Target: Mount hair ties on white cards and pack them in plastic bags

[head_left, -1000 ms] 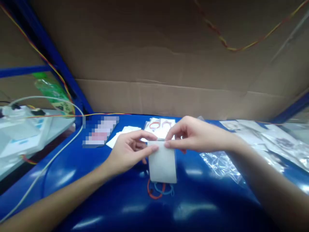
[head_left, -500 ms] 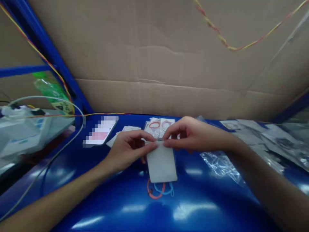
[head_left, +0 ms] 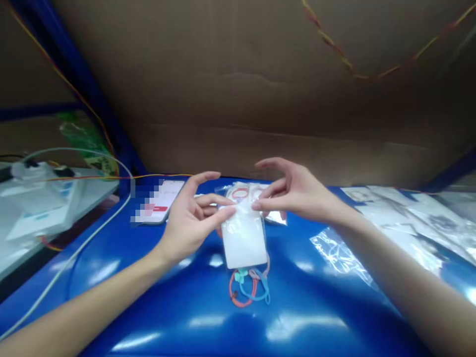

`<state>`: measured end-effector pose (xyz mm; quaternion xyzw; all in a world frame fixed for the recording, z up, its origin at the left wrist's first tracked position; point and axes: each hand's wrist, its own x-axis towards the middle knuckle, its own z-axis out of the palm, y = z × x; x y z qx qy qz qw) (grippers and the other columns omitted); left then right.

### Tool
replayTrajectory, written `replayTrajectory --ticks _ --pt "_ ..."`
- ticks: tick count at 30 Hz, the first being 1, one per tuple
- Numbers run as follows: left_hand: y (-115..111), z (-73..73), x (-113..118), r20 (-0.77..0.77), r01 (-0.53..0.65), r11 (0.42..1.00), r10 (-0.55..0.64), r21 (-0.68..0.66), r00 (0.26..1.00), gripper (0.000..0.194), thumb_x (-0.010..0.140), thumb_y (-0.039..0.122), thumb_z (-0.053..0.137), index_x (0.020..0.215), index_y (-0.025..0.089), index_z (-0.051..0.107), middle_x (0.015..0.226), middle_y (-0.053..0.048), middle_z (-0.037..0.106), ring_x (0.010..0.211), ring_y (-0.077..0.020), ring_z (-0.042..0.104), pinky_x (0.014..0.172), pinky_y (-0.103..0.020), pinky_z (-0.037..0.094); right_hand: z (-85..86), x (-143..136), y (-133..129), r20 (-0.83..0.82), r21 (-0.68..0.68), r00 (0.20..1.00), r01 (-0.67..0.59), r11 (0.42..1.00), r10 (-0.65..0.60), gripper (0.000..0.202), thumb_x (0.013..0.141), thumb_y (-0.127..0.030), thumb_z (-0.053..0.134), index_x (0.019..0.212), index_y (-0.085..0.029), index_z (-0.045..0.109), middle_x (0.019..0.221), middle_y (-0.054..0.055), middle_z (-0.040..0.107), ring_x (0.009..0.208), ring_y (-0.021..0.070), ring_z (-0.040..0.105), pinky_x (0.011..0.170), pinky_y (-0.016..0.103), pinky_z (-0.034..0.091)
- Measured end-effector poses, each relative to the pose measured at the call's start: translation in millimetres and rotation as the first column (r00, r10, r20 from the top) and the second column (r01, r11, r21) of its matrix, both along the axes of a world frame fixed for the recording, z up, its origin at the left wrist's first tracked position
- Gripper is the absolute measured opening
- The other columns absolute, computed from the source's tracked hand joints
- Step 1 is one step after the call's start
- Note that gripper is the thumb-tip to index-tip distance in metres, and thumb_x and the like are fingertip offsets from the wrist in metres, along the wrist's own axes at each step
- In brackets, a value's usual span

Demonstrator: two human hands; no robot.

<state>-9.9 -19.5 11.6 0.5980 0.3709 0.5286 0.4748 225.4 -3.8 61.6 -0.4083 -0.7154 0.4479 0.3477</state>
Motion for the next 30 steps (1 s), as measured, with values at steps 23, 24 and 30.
replayTrajectory --ticks 23,24,30 --pt "7.1 -6.0 -7.8 -0.082 0.009 0.996 -0.002 0.092 0.997 0.017 0.077 0.028 0.081 0.090 0.017 0.079 0.084 -0.005 0.081 0.064 -0.0176 0.073 0.056 -0.026 0.061 -14.4 5.0 15.8 -0.129 0.018 0.981 -0.141 0.990 0.142 0.024 0.077 -0.033 0.084 0.093 -0.014 0.083 0.084 0.009 0.080 0.068 0.0197 0.075 0.048 0.022 0.055" --pt "6.8 -5.4 -7.7 -0.092 -0.003 0.995 0.012 0.098 0.996 0.015 0.077 0.028 0.081 0.088 0.017 0.079 0.085 -0.005 0.081 0.065 -0.0183 0.073 0.058 -0.027 0.061 -14.1 5.6 16.1 -0.111 0.025 0.984 -0.140 0.990 0.142 0.024 0.077 -0.032 0.083 0.093 -0.014 0.083 0.085 0.009 0.081 0.070 0.0200 0.075 0.049 0.022 0.056" --pt "4.9 -3.1 -6.5 -0.132 -0.009 0.989 0.029 0.147 0.991 0.014 0.080 0.029 0.078 0.088 0.017 0.080 0.091 -0.007 0.082 0.079 -0.0216 0.075 0.071 -0.030 0.062 -13.2 7.6 15.3 -0.037 0.087 0.990 -0.132 0.987 0.135 0.021 0.077 -0.026 0.080 0.095 -0.016 0.084 0.089 0.009 0.081 0.068 0.0188 0.073 0.052 0.024 0.057"
